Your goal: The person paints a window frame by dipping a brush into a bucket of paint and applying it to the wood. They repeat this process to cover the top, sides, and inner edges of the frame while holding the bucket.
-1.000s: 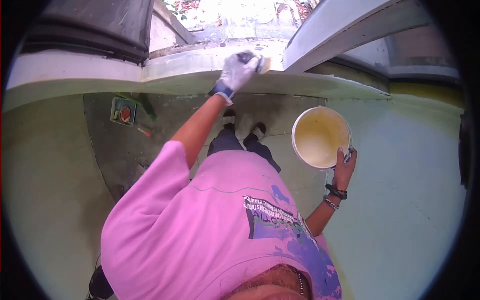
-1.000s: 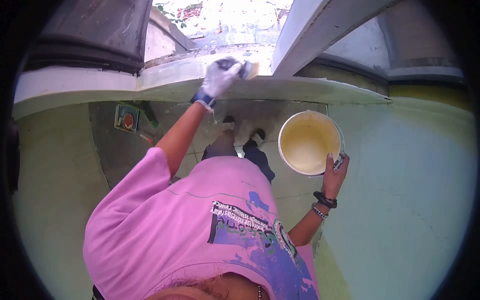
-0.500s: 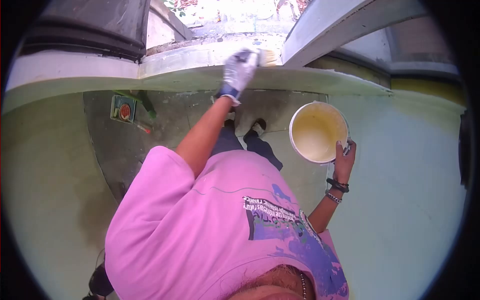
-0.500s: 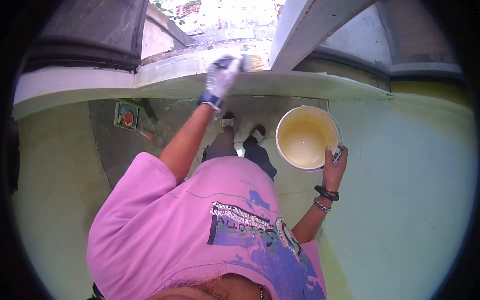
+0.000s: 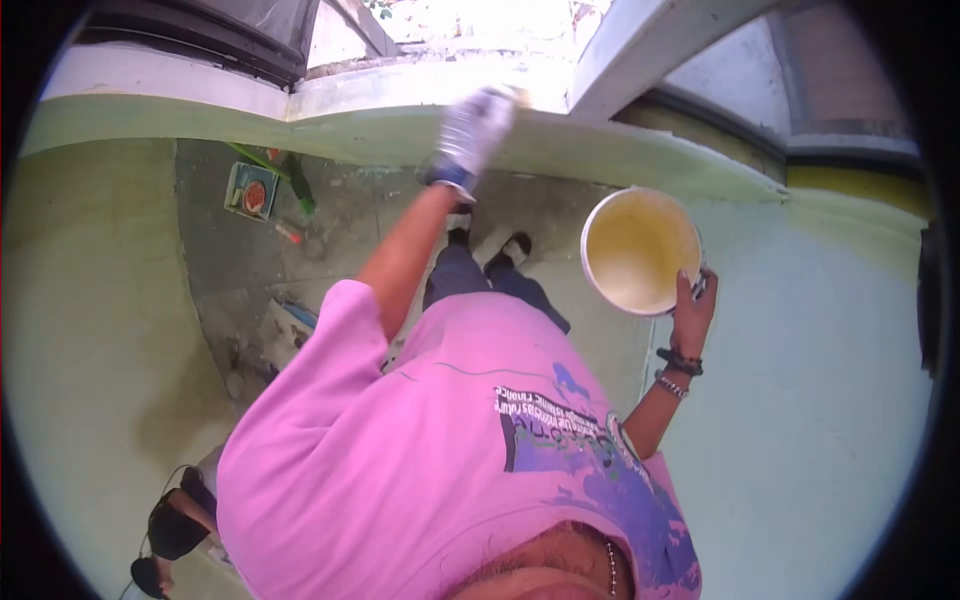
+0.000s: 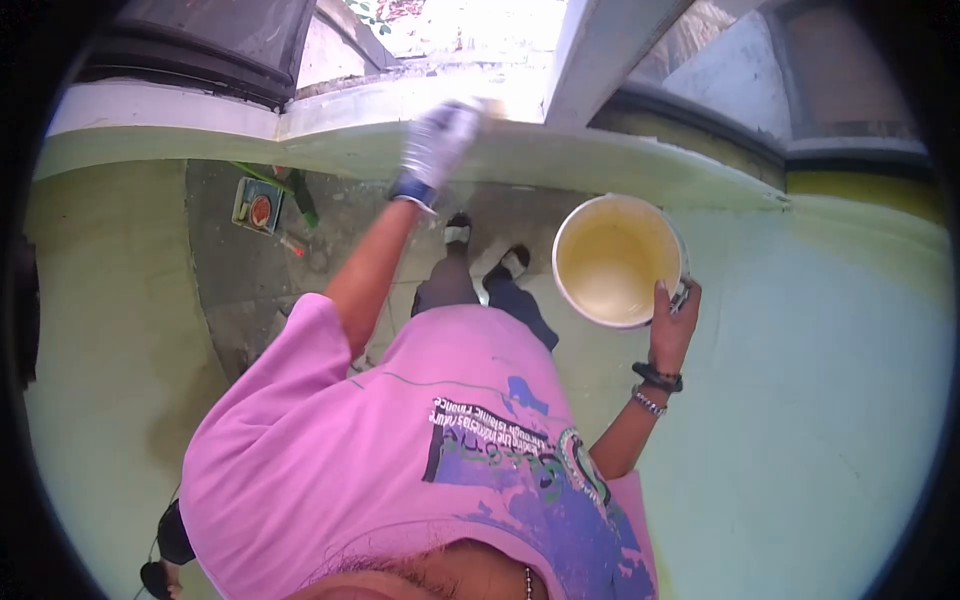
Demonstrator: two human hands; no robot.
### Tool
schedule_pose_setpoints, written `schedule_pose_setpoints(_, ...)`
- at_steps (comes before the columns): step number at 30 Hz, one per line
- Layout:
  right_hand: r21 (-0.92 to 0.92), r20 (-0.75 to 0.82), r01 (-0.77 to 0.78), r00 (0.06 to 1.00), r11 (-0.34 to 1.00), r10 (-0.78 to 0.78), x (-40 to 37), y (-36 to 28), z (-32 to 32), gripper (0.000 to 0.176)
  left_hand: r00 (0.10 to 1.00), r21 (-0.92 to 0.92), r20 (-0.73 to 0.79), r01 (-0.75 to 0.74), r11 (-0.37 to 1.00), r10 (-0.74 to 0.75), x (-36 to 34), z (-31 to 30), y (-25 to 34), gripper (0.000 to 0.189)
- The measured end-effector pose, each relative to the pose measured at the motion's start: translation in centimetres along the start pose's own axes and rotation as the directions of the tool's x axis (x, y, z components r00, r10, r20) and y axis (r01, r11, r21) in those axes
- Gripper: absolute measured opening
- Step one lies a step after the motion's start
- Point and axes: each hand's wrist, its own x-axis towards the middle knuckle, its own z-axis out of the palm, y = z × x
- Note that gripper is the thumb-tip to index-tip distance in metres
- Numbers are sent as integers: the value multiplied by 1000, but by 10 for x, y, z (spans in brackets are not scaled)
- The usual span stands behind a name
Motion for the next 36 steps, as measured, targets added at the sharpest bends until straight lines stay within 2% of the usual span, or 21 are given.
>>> schedule_pose_setpoints(1, 27, 10, -9, 1000, 1000, 9, -1, 1, -1, 40, 996, -54, -59, 58, 997, -61, 10, -32, -18, 14)
schedule_pose_setpoints(2, 57, 20, -17, 1000, 998, 16, -1, 1, 0, 40, 995, 322, -94, 8, 947, 24, 25, -69, -38, 21)
schedule_pose_setpoints(4, 60, 21, 11, 1000, 998, -12, -3, -2, 1, 40, 939, 487, -291, -22, 873, 185, 27, -101, -30, 17)
schedule_pose_setpoints(7, -2, 19, -2, 1000, 1000, 2, 2, -1, -1, 40, 969, 754, -192, 248, 609, -157, 27, -52, 0, 22)
schedule_pose_setpoints(8, -34, 22, -15, 1000, 999, 15, 3, -2, -1, 40, 997, 750, -65, 15, 661, 51, 16, -11, 7, 20)
schedule_pose_setpoints(9, -20, 27, 7, 1000, 1000, -6, -1, -3, 0, 40, 964, 719, 59, -221, 659, 259, 1, 20, 11, 18)
schedule_pose_setpoints(11, 11, 28, 60, 998, 998, -61, -2, -8, 4, 40, 987, 415, 40, -158, 896, 155, -10, 27, 23, 14)
schedule_pose_setpoints(12, 27, 14, 85, 996, 996, -85, 2, -9, 5, 39, 992, 231, 57, -120, 966, 110, -12, 32, 30, 13)
schedule_pose_setpoints(13, -70, -34, 224, 973, 972, -226, 5, -4, 6, 39, 994, 123, 86, -77, 989, 67, -20, 17, 44, 12)
schedule_pose_setpoints(14, -27, -32, 211, 977, 977, -212, 3, -6, 5, 40, 991, 14, 131, -20, 1000, 18, -31, -4, 61, 12)
schedule_pose_setpoints(16, -14, -58, 227, 972, 974, -228, 5, -11, 8, 42, 966, -380, 259, 120, 917, -19, -57, -16, 85, 12)
schedule_pose_setpoints(17, -44, -69, 253, 964, 966, -256, 7, -9, 10, 43, 946, -448, 322, 178, 876, -27, -70, -15, 102, 12)
schedule_pose_setpoints(18, -40, -62, 209, 975, 977, -212, 5, -9, 10, 43, 918, -430, 396, 200, 881, -15, -83, -11, 125, 11)
schedule_pose_setpoints(20, -27, -36, 147, 988, 989, -148, 4, -18, 10, 44, 937, -268, 335, -4, 963, 97, -95, 15, 134, 8)
schedule_pose_setpoints(21, -52, -79, 165, 983, 985, -168, 4, -18, 10, 44, 923, -145, 341, -138, 980, 180, -90, 23, 130, 7)
schedule_pose_setpoints(22, -79, -114, 177, 976, 981, -186, 1, -20, 13, 43, 917, -138, 368, -107, 985, 152, -86, 28, 128, 9)
schedule_pose_setpoints(24, -100, -133, 120, 982, 988, -133, -3, -25, 16, 43, 911, -206, 365, -123, 971, 193, -84, 24, 129, 9)
schedule_pose_setpoints(26, -110, -162, 83, 982, 990, -101, -7, -20, 15, 42, 920, -148, 355, -121, 981, 167, -88, 11, 155, 10)
schedule_pose_setpoints(30, -92, -202, 128, 969, 987, -144, -2, -16, 16, 42, 924, -199, 303, -176, 964, 232, -102, 2, 166, 10)
schedule_pose_setpoints(31, -70, -201, 133, 969, 989, -145, -2, -16, 17, 42, 916, -275, 358, -81, 958, 181, -106, 6, 168, 11)
schedule_pose_setpoints(36, -34, -166, 116, 979, 993, -121, 1, -27, 18, 43, 777, -235, 584, -115, 965, 234, -106, 38, 141, 15)
